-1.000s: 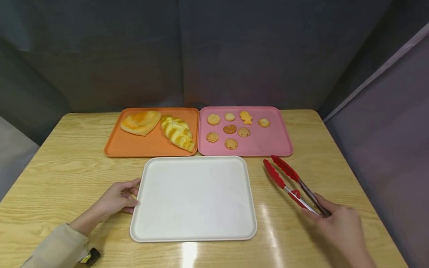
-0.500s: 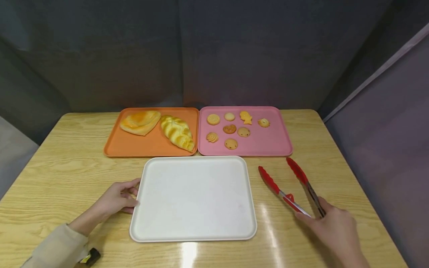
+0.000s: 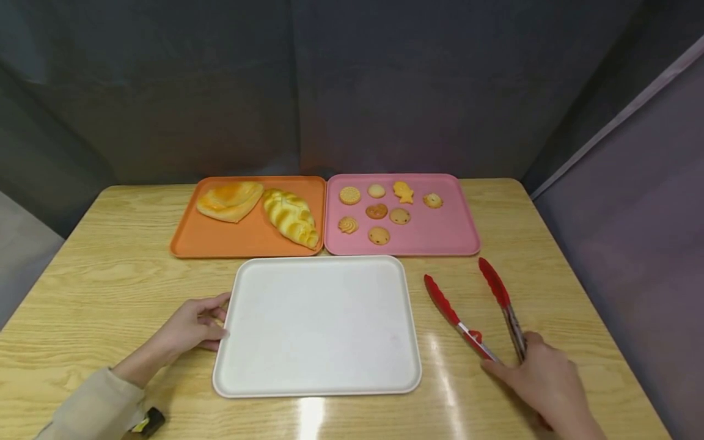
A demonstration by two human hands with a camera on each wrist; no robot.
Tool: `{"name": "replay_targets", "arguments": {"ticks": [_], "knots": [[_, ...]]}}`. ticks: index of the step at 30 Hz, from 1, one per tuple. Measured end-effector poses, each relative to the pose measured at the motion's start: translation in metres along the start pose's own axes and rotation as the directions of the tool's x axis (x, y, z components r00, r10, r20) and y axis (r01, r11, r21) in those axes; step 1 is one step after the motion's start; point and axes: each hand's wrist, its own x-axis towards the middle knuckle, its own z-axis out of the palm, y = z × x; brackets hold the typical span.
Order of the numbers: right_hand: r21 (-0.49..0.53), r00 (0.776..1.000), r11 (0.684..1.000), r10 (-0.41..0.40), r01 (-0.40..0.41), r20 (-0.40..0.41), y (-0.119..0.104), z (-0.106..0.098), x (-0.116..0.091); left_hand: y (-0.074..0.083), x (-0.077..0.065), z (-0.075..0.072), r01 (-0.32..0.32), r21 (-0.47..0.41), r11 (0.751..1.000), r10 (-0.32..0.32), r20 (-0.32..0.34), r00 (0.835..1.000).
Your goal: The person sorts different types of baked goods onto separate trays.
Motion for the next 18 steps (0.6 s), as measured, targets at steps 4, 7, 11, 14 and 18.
{"name": "replay_targets", "arguments": {"ticks": [4, 7, 11, 14, 18], "knots": [[-0.01, 0.999, 1.0, -0.019, 0.018, -0.032, 0.0, 0.006, 0.002, 0.0, 0.0, 0.0, 0.003, 0.007, 1.0, -0.002, -0.003, 1.0], [-0.022, 0.999, 0.999, -0.034, 0.033, -0.041, 0.0, 0.008, 0.003, -0.001, 0.0, 0.0, 0.001, 0.008, 1.0, -0.001, -0.003, 1.0], [-0.033, 0.997, 0.997, -0.068, 0.067, -0.038, 0.001, 0.001, 0.005, -0.002, 0.001, 0.0, -0.003, 0.0, 1.0, 0.003, 0.0, 1.0], [-0.035, 0.993, 0.995, -0.097, 0.095, -0.072, -0.001, -0.009, 0.007, -0.002, 0.002, 0.001, -0.004, -0.003, 1.0, 0.004, 0.0, 1.0], [-0.026, 0.976, 0.99, -0.141, 0.138, -0.167, -0.01, -0.019, 0.009, -0.003, 0.002, 0.001, -0.003, -0.007, 1.0, 0.003, -0.002, 1.0]]}}
